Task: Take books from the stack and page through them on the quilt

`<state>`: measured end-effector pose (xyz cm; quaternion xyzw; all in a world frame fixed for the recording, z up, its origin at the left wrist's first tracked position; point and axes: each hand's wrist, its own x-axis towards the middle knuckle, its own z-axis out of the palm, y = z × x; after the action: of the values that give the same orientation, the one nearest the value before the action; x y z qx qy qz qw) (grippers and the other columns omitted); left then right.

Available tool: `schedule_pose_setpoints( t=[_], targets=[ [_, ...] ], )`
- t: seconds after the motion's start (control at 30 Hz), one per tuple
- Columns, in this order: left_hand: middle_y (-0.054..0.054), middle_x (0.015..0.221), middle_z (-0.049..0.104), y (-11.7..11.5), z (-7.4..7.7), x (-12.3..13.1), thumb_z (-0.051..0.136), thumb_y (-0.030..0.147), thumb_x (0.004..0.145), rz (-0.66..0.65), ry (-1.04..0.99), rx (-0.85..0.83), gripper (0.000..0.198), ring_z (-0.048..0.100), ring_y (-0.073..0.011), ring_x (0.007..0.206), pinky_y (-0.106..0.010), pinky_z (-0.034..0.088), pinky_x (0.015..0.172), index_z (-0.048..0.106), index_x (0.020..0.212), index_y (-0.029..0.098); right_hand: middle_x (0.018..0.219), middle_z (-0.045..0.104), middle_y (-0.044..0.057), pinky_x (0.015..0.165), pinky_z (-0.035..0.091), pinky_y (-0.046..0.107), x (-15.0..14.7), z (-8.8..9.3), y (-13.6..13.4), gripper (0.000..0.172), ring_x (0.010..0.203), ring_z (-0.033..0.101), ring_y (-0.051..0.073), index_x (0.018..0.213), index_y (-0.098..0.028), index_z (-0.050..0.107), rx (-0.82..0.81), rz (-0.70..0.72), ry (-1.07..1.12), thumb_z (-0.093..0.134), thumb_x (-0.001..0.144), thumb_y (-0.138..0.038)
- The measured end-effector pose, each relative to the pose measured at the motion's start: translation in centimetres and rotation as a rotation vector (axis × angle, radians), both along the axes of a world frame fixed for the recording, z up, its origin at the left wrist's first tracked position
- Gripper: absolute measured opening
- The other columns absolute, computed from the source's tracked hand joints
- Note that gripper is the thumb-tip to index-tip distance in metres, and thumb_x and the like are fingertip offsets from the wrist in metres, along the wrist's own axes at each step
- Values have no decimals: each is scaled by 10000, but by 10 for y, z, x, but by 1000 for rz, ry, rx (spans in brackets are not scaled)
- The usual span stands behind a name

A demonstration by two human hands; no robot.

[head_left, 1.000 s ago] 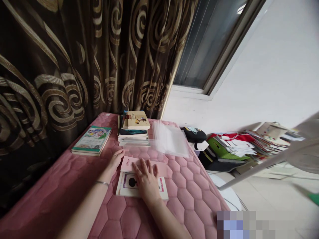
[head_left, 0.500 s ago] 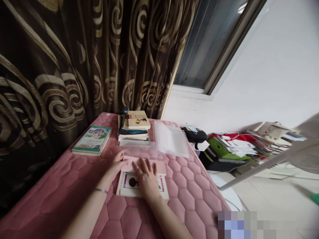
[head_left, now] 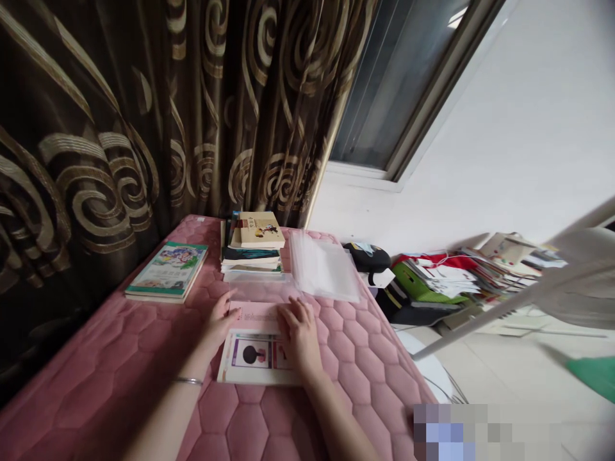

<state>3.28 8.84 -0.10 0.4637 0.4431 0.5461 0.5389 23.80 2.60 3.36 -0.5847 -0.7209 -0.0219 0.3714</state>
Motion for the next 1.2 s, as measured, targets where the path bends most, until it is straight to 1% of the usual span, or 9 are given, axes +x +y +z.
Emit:
schedule_pose_setpoints(
  t=[0.07, 0.13, 0.2, 0.3, 0.47, 0.57, 0.77, 0.93, 1.2],
  targets=[
    [-49, 854, 696, 2, -1, -1, 738, 390, 610, -14, -15, -8, 764, 620, -147, 706, -256, 473, 671, 504, 1294, 145, 1402, 456, 142, 1055, 369, 506, 15, -1, 5, 366, 1329, 365, 298, 1227, -202, 610, -19, -83, 132, 537, 886, -315],
    [-45, 837, 693, 3, -1, -2, 746, 391, 602, -26, -30, -12, 769, 630, -162, 729, -268, 478, 688, 509, 1292, 146, 1452, 390, 160, 1073, 342, 518, 29, -4, 12, 588, 1348, 331, 330, 1304, -180, 540, -107, -167, 328, 640, 796, -458],
    [-28, 795, 680, 3, -1, -2, 751, 400, 603, -41, -41, -17, 781, 626, -162, 706, -272, 475, 679, 502, 1298, 145, 1455, 390, 173, 1087, 329, 497, 40, -9, 19, 829, 1351, 337, 340, 1373, -157, 457, -244, -193, 558, 708, 688, -550],
    [-17, 790, 669, 2, 0, -2, 748, 400, 616, -59, -51, -20, 783, 613, -154, 690, -267, 465, 673, 487, 1311, 150, 1386, 488, 161, 1078, 355, 428, 48, -13, 26, 1002, 1317, 405, 325, 1415, -136, 389, -383, -109, 831, 757, 595, -578],
    [-33, 846, 675, 1, 5, -1, 752, 377, 592, -21, -23, -24, 759, 604, -155, 719, -266, 458, 697, 522, 1276, 142, 1243, 592, 131, 962, 461, 355, 46, -14, 31, 1101, 1175, 536, 296, 1439, -119, 339, -392, -18, 1010, 809, 536, -538],
    [-29, 827, 670, -1, 7, 0, 739, 386, 606, -27, -24, -13, 756, 609, -169, 742, -276, 462, 710, 512, 1286, 142, 1191, 586, 115, 898, 492, 328, 46, -15, 32, 1101, 1102, 567, 277, 1420, -125, 372, -375, -44, 1028, 826, 501, -525],
    [-32, 826, 661, -4, 11, 2, 727, 398, 611, -2, -11, -8, 748, 618, -189, 788, -289, 471, 722, 508, 1278, 140, 1023, 579, 55, 819, 507, 306, 47, -18, 33, 949, 953, 590, 229, 1342, -158, 471, -312, -53, 982, 819, 527, -497],
    [-63, 945, 668, -11, 20, 4, 715, 381, 627, 22, 23, 1, 688, 615, -195, 848, -289, 467, 739, 518, 1242, 145, 1014, 583, 50, 842, 492, 310, 46, -18, 32, 876, 975, 567, 234, 1274, -173, 531, -275, -81, 960, 827, 510, -482],
    [-43, 907, 665, -15, 24, 6, 704, 378, 649, 12, 3, 20, 677, 612, -184, 810, -290, 464, 725, 494, 1250, 145, 1054, 609, 57, 837, 504, 314, 43, -13, 28, 931, 988, 583, 239, 1347, -166, 474, -316, -18, 1059, 826, 534, -454]
  ],
)
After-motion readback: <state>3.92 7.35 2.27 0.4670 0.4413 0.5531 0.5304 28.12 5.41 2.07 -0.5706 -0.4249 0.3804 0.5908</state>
